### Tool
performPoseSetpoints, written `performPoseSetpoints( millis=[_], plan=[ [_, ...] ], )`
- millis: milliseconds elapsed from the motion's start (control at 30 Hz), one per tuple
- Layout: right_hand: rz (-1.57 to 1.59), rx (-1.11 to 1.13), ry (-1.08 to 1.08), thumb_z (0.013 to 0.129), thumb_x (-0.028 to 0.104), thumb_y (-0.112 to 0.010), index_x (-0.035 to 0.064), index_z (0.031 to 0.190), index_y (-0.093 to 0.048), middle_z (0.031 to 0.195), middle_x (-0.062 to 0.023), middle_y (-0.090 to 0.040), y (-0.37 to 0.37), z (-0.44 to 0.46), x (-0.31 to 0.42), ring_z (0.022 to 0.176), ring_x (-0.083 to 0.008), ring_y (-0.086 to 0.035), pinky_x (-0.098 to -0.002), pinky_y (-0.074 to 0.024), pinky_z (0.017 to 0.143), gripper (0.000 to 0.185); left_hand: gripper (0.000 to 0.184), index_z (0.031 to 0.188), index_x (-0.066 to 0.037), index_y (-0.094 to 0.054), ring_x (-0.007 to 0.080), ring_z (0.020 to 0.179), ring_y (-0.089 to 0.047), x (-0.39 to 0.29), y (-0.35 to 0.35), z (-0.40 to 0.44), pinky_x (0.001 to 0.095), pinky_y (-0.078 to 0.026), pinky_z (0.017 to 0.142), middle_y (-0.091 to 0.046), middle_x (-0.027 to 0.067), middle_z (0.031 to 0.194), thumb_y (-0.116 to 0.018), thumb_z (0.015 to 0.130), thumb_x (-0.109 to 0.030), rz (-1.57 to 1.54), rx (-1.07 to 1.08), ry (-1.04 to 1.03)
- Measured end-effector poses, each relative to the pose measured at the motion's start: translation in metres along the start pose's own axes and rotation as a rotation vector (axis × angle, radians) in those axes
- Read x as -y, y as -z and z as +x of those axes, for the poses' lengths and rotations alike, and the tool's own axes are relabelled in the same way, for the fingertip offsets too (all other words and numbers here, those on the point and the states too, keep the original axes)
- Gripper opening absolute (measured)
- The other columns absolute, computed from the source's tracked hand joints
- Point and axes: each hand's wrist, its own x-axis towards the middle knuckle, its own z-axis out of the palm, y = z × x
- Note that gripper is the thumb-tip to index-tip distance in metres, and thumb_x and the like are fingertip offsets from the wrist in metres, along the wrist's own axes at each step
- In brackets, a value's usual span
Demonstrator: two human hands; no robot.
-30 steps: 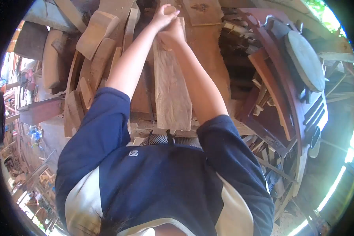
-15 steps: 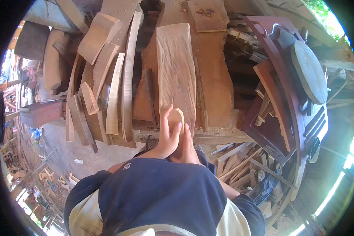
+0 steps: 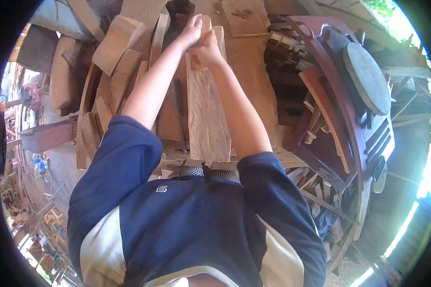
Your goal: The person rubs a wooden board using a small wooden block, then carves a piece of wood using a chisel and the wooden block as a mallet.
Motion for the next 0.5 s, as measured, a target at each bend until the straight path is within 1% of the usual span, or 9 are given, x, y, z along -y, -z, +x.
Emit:
performPoseSetpoints(
  millis=[67, 100, 133, 200, 233, 300, 333, 367, 500],
  plan=[
    [0.096, 0.143, -0.021, 0.08, -0.007, -0.066, -0.0045, 0.142, -0.026, 0.114, -0.0171, -0.058, 0.011, -0.05, -0.001, 0.1, -0.0236, -0.06, -0.0347, -0.0518, 0.081, 0.073, 0.043, 0.146, -0.018, -0.035, 0.0347, 0.137, -0.041, -0.027, 0.002, -0.06, 0.0439, -0.032, 0.112, -0.046, 0.0195, 0.145, -0.034, 0.106, -0.035, 0.083, 0.145, 0.114],
    [0.074, 0.185, 0.044, 0.086, -0.002, -0.065, -0.0076, 0.15, -0.007, 0.131, -0.0222, -0.052, 0.019, -0.088, -0.012, 0.117, -0.0272, -0.054, -0.0359, -0.047, 0.096, 0.087, 0.044, 0.147, -0.017, -0.034, 0.0346, 0.138, -0.039, -0.018, -0.005, -0.092, 0.0443, -0.031, 0.114, -0.043, 0.0194, 0.147, -0.033, 0.106, -0.034, 0.022, 0.134, 0.038],
    [-0.166, 0.142, 0.12, 0.091, 0.0, -0.061, -0.0043, 0.152, 0.002, 0.146, -0.0247, -0.037, 0.03, -0.139, 0.006, 0.134, -0.0286, -0.04, -0.0377, -0.0378, 0.108, 0.088, 0.044, 0.147, -0.016, -0.032, 0.0344, 0.139, -0.037, -0.008, -0.012, -0.129, 0.0448, -0.029, 0.115, -0.04, 0.0193, 0.149, -0.033, 0.107, -0.032, -0.039, 0.121, -0.035],
    [-0.163, 0.223, 0.178, 0.091, -0.005, -0.053, -0.0037, 0.152, 0.01, 0.16, -0.0252, -0.003, 0.051, -0.229, 0.0, 0.149, -0.031, -0.009, -0.0395, -0.0139, 0.119, 0.088, 0.045, 0.148, -0.007, -0.029, 0.0317, 0.144, -0.027, -0.013, -0.012, -0.215, 0.0427, -0.022, 0.119, -0.033, 0.0181, 0.153, -0.035, 0.106, -0.023, -0.045, 0.172, -0.153],
    [-0.066, 0.254, 0.084, 0.089, -0.006, -0.053, -0.0087, 0.15, 0.007, 0.156, -0.0311, -0.012, 0.059, -0.265, 0.032, 0.147, -0.0387, -0.013, -0.0423, -0.0141, 0.119, 0.086, 0.048, 0.15, -0.006, -0.025, 0.0304, 0.146, -0.024, -0.022, -0.013, -0.258, 0.0416, -0.02, 0.119, -0.029, 0.0181, 0.155, -0.035, 0.106, -0.02, -0.11, 0.183, -0.094],
    [-0.021, 0.321, 0.103, 0.086, -0.013, -0.049, -0.0063, 0.151, 0.008, 0.155, -0.0306, -0.015, 0.069, -0.317, 0.034, 0.147, -0.0374, -0.018, -0.0449, -0.0145, 0.119, 0.087, 0.051, 0.151, 0.001, -0.02, 0.0323, 0.147, -0.022, -0.028, -0.017, -0.323, 0.0403, -0.017, 0.119, -0.025, 0.0206, 0.156, -0.032, 0.104, -0.015, -0.13, 0.108, -0.108],
    [0.147, 0.301, 0.177, 0.095, -0.002, -0.044, 0.0006, 0.154, 0.003, 0.159, -0.0226, -0.013, 0.061, -0.327, 0.041, 0.148, -0.0326, -0.018, -0.0419, -0.0147, 0.12, 0.075, 0.052, 0.151, 0.002, -0.018, 0.0332, 0.147, -0.021, -0.026, -0.018, -0.345, 0.0403, -0.016, 0.119, -0.024, 0.0207, 0.156, -0.032, 0.104, -0.014, -0.123, 0.087, -0.086],
    [0.145, 0.305, 0.176, 0.095, -0.002, -0.044, 0.0006, 0.154, 0.003, 0.159, -0.0226, -0.013, 0.056, -0.318, 0.049, 0.148, -0.0326, -0.018, -0.0419, -0.0147, 0.12, 0.075, 0.051, 0.151, 0.002, -0.02, 0.0323, 0.146, -0.022, -0.023, -0.02, -0.353, 0.0403, -0.017, 0.119, -0.025, 0.0204, 0.156, -0.032, 0.104, -0.014, -0.124, 0.057, -0.078],
    [0.993, -0.088, -0.79, 0.108, 0.024, -0.015, 0.0115, 0.157, -0.006, 0.163, -0.0049, -0.014, 0.041, -0.27, 0.082, 0.149, -0.0241, -0.017, -0.0342, -0.0122, 0.121, 0.052, 0.048, 0.15, 0.0, -0.026, 0.0299, 0.145, -0.026, -0.027, -0.022, -0.307, 0.0398, -0.019, 0.119, -0.031, 0.019, 0.154, -0.032, 0.105, -0.018, -0.207, 0.069, -0.032]
  ],
)
